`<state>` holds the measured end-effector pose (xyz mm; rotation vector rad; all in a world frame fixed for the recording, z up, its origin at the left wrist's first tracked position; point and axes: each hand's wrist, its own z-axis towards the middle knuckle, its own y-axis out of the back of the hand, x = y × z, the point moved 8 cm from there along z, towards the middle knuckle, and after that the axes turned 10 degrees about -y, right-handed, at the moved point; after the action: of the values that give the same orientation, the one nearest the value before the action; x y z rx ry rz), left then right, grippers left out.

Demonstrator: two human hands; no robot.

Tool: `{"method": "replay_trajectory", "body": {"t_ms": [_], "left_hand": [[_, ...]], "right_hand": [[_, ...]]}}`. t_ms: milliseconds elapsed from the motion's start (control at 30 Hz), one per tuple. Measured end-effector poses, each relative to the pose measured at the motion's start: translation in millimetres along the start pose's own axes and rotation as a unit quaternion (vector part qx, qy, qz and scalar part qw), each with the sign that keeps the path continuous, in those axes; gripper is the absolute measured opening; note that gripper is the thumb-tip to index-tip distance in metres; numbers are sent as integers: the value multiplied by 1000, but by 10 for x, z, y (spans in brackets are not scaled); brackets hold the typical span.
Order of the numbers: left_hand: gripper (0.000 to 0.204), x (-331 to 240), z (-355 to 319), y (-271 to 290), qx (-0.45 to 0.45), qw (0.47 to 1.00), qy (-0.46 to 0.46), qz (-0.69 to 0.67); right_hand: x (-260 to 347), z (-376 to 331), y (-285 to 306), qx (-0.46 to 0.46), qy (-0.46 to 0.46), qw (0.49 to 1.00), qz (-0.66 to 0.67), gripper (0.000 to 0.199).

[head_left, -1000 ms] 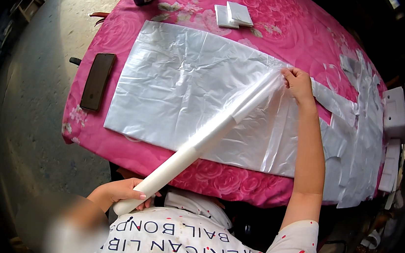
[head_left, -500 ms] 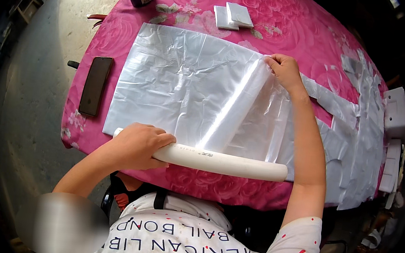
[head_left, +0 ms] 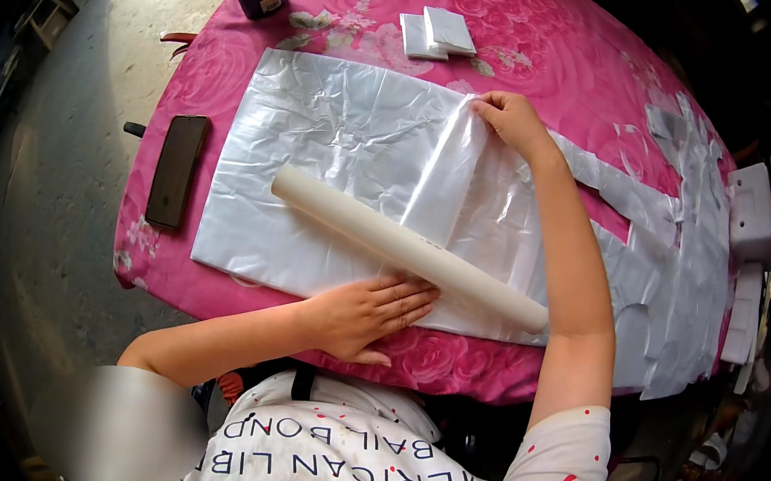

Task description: The person repeatedly unrolls a roll of clear plastic wrap, tears off a piece, folds it, and places it on a growing stack on a pink tablecloth. A smartphone and water bottle are visible nearby.

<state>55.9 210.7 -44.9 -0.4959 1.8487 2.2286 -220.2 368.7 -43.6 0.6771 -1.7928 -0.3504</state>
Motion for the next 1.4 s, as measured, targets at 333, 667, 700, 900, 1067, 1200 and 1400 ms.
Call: {"method": "replay_trajectory", "body": {"t_ms": [333,667,700,900,1067,1200,1400], "left_hand": [[80,-108,-55,-172,65,997,36,15],[81,-131,-49,138,-11,999,30,-12],[81,-73,-18,210,-17,999,28,-13],[86,38,-7,9,20,998,53,2],[85,-186,-31,-187,23,994,97,36],[85,-193,-29,-183,27,992,116,52],[77,-244,-25,-79,26,999,35,22]], "right_hand": [[365,-2215,-971,-64,220,936,-268,47],[-629,-1874,618,-359,37,874,-325,39],[-652,-1901,639,-355,49,875,-325,40],[5,-2239,-269,-153,223,925,-267,48],[260,-2156,-653,-121,288,914,-257,45],[377,-1593,-476,-172,290,906,-257,43],[422,-1052,-214,-263,271,870,-318,44]]}}
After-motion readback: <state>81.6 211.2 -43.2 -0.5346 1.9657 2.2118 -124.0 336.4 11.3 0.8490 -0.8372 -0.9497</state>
